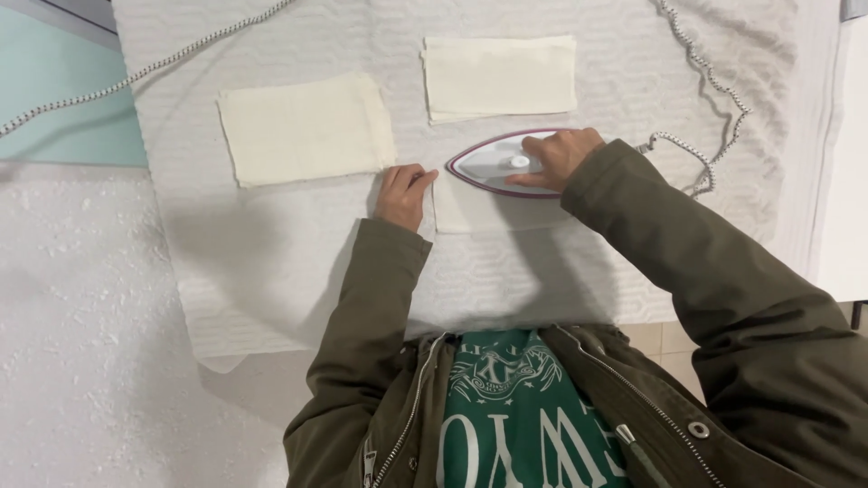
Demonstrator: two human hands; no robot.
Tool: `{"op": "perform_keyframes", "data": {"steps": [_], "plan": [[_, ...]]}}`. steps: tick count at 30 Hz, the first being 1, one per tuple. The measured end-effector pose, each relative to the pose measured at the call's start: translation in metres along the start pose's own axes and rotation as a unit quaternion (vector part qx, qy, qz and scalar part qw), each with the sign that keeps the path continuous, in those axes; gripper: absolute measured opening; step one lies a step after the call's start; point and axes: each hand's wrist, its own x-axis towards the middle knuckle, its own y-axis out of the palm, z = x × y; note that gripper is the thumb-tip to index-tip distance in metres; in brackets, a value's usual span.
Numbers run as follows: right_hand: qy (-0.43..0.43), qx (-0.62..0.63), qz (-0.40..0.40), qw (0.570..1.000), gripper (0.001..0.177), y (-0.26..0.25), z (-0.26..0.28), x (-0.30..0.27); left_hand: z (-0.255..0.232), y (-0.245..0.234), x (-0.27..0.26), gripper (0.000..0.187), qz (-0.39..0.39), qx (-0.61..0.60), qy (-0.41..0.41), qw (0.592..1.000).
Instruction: Ironing small rectangular pieces of white fabric on a padded surface.
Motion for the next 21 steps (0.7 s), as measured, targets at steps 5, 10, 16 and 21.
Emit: {"op": "perform_keyframes", "data": {"steps": [5, 10, 16, 21], "plan": [[-0.037, -0.024, -0.018, 0.999, 0.066, 0.003, 0.021, 0.017, -0.002, -0.003, -0.010, 0.032, -0.058, -0.047, -0.048, 0.996], [-0.028, 0.000, 0.000, 1.000, 0.068, 0.003, 0.037, 0.033, -0.002, -0.003, -0.014, 0.041, -0.103, -0.119, -0.115, 0.981], [-0.039, -0.010, -0.012, 0.999, 0.066, 0.008, 0.047, 0.042, 0.002, 0.004, -0.021, 0.046, -0.122, -0.161, -0.152, 0.968], [-0.030, -0.028, 0.027, 0.999, 0.066, -0.002, 0.055, 0.045, 0.005, 0.005, -0.020, 0.048, -0.124, -0.140, -0.140, 0.972]]}}
